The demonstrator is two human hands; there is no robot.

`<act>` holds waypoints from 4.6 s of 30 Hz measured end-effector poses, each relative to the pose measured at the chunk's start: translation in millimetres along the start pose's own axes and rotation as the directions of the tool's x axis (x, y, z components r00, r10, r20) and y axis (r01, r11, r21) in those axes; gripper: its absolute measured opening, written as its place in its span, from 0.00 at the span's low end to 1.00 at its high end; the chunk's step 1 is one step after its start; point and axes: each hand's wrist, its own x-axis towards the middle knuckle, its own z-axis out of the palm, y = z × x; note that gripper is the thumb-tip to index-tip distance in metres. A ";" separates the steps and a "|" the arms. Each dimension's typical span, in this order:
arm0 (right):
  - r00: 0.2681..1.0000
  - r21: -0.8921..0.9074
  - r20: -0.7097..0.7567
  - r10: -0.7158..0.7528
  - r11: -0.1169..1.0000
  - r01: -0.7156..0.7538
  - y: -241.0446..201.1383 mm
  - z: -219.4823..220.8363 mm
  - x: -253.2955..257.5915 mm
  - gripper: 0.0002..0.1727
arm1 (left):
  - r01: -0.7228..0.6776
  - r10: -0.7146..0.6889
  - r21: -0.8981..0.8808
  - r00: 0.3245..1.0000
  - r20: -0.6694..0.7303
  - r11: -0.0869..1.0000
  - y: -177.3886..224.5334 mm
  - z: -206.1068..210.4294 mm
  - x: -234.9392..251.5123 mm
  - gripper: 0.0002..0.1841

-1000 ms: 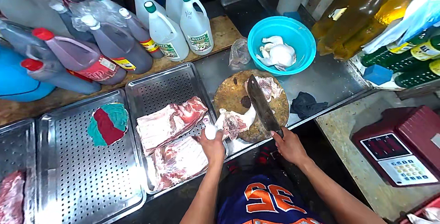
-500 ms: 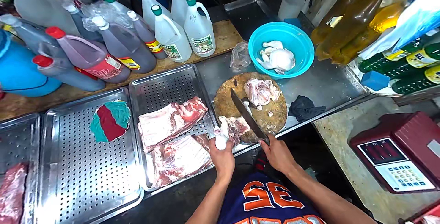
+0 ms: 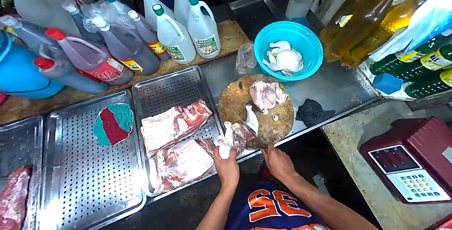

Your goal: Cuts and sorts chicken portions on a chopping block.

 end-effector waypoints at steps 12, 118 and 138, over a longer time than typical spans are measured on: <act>0.968 0.334 -0.252 -0.008 0.938 0.095 55.8 -52.5 -7.5 0.26 | 0.265 -0.197 -0.469 0.962 0.191 0.842 21.7 1.6 44.8 0.28; 0.980 0.219 -0.027 -0.199 0.955 0.200 -43.5 -94.3 29.2 0.27 | -0.247 0.093 0.495 0.945 0.315 0.833 24.0 13.9 152.0 0.20; 0.995 0.195 -0.075 -0.066 0.978 0.079 -35.1 -49.0 32.5 0.30 | -0.022 0.090 -0.273 0.967 0.237 0.962 4.7 -14.9 167.4 0.10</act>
